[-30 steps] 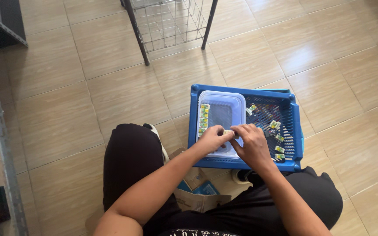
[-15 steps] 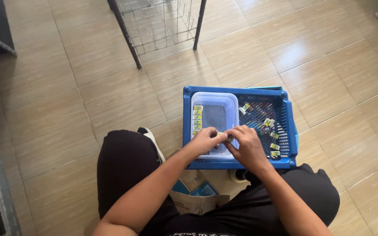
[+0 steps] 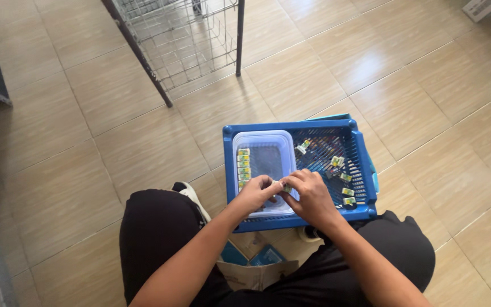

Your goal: The person sits on the floor and transfers small green and white boxes from a blue crate into a clear plastic container, arranging them in rows.

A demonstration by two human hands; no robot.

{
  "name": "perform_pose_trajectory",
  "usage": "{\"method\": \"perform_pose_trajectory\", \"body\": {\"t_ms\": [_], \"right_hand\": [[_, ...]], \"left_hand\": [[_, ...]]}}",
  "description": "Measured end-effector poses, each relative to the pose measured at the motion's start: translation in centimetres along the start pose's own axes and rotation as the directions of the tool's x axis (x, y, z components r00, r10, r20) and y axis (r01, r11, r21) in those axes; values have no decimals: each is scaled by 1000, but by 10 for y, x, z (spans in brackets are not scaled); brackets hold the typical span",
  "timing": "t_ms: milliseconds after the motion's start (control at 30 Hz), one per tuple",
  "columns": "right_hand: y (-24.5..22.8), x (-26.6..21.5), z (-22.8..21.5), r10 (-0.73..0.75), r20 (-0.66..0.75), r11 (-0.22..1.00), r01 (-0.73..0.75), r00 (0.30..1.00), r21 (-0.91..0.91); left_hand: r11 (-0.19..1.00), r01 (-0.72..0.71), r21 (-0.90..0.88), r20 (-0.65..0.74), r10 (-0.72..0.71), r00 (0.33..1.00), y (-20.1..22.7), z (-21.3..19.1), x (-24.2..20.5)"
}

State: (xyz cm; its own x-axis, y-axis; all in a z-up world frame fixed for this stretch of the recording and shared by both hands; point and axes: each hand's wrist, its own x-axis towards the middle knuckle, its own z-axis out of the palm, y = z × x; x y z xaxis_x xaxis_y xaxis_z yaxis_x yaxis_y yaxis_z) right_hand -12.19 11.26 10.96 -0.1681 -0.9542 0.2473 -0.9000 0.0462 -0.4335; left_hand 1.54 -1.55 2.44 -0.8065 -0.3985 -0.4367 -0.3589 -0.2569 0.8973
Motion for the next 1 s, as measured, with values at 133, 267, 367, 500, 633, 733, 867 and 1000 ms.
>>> {"method": "perform_pose_trajectory", "body": {"t_ms": [133, 267, 367, 500, 633, 733, 867, 1000], "right_hand": [[3, 0, -6, 29, 33, 999, -28, 999, -20], [5, 0, -10, 14, 29, 1000, -13, 999, -28], [3, 1, -11, 20, -8, 1000, -20, 1000, -7], [2, 1, -10, 40, 1, 999, -40, 999, -20], [3, 0, -7, 48, 15, 998, -48, 999, -44], [4, 0, -5, 38, 10, 998, -38, 999, -48], [6, 0, -5, 44, 16, 998, -43, 999, -53], [7, 0, -6, 42, 17, 997, -40, 999, -61]], "left_hand": [[1000, 7, -23, 7, -6, 1000, 2, 2, 4], [995, -7, -102, 30, 10, 1000, -2, 5, 9], [991, -1, -133, 32, 5, 999, -4, 7, 12], [990, -4, -138, 29, 8, 1000, -7, 7, 14], [989, -18, -146, 27, 22, 999, -7, 6, 13], [990, -16, -137, 25, 20, 1000, -7, 5, 12], [989, 1, -145, 28, 4, 1000, -5, 5, 13], [991, 19, -132, 29, -15, 999, -5, 5, 13]]}}
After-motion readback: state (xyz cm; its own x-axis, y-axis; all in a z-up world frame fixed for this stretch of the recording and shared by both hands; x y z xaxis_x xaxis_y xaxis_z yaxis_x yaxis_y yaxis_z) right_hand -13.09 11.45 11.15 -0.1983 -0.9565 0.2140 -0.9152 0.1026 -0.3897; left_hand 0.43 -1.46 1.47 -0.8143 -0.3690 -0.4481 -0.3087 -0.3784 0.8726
